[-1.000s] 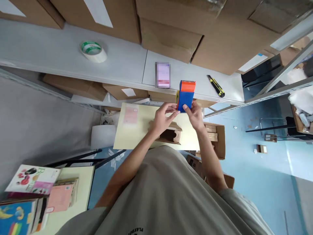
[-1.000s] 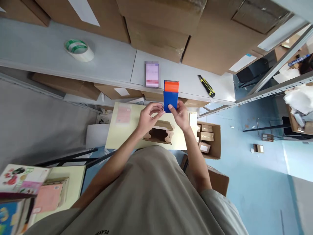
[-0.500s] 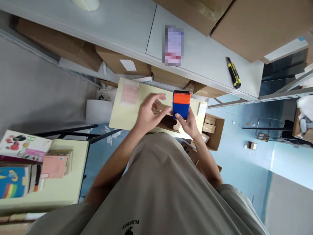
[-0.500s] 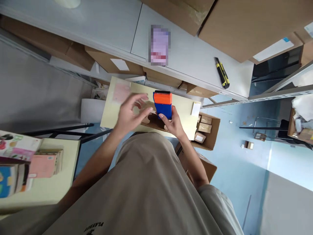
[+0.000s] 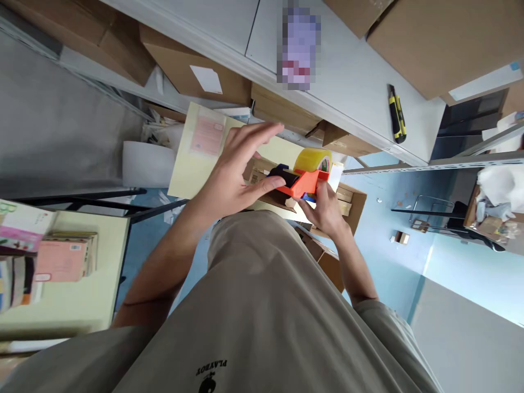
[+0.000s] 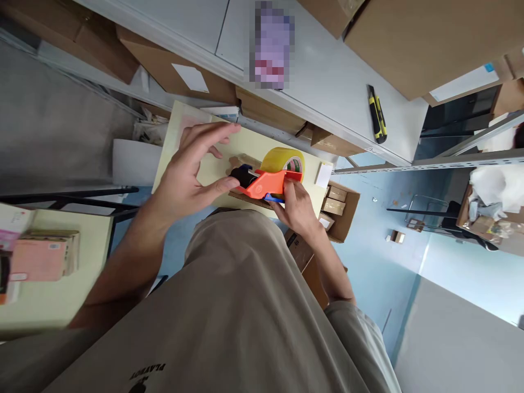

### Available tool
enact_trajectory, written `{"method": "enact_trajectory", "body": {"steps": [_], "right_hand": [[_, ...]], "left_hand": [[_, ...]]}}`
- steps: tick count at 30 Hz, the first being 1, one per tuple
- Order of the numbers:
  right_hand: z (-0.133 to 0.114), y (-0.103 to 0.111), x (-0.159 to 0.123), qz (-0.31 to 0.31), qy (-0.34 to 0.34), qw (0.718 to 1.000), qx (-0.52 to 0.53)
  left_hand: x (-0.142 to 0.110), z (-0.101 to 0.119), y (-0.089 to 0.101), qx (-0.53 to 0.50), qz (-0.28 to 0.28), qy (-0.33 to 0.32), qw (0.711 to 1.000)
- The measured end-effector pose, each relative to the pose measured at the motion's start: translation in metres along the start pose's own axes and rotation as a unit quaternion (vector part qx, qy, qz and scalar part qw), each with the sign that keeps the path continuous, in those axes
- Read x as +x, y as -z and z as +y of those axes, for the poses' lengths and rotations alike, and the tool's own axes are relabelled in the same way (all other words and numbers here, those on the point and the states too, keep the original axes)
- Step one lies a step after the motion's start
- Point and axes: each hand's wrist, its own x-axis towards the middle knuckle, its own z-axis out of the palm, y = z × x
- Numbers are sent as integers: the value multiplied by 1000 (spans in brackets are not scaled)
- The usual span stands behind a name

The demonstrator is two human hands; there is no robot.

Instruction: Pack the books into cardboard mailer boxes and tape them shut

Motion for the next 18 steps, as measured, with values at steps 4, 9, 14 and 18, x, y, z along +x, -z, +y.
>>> {"method": "enact_trajectory", "body": {"steps": [4,9,14,18], "right_hand": [[-1,19,-1,-54,36,997,-40],[-6,34,-1,-108,22,993,-41],[-12,34,3,-173,-49,983,-28],[-21,26,20,-249,-109,962,12]], "left_hand": [[7,-9,9,-67,-43,59,995],[1,-19,7,-67,-85,43,993],[-27,-38,-14,-108,-42,143,983],[-55,-65,-41,-142,-3,233,962]]}}
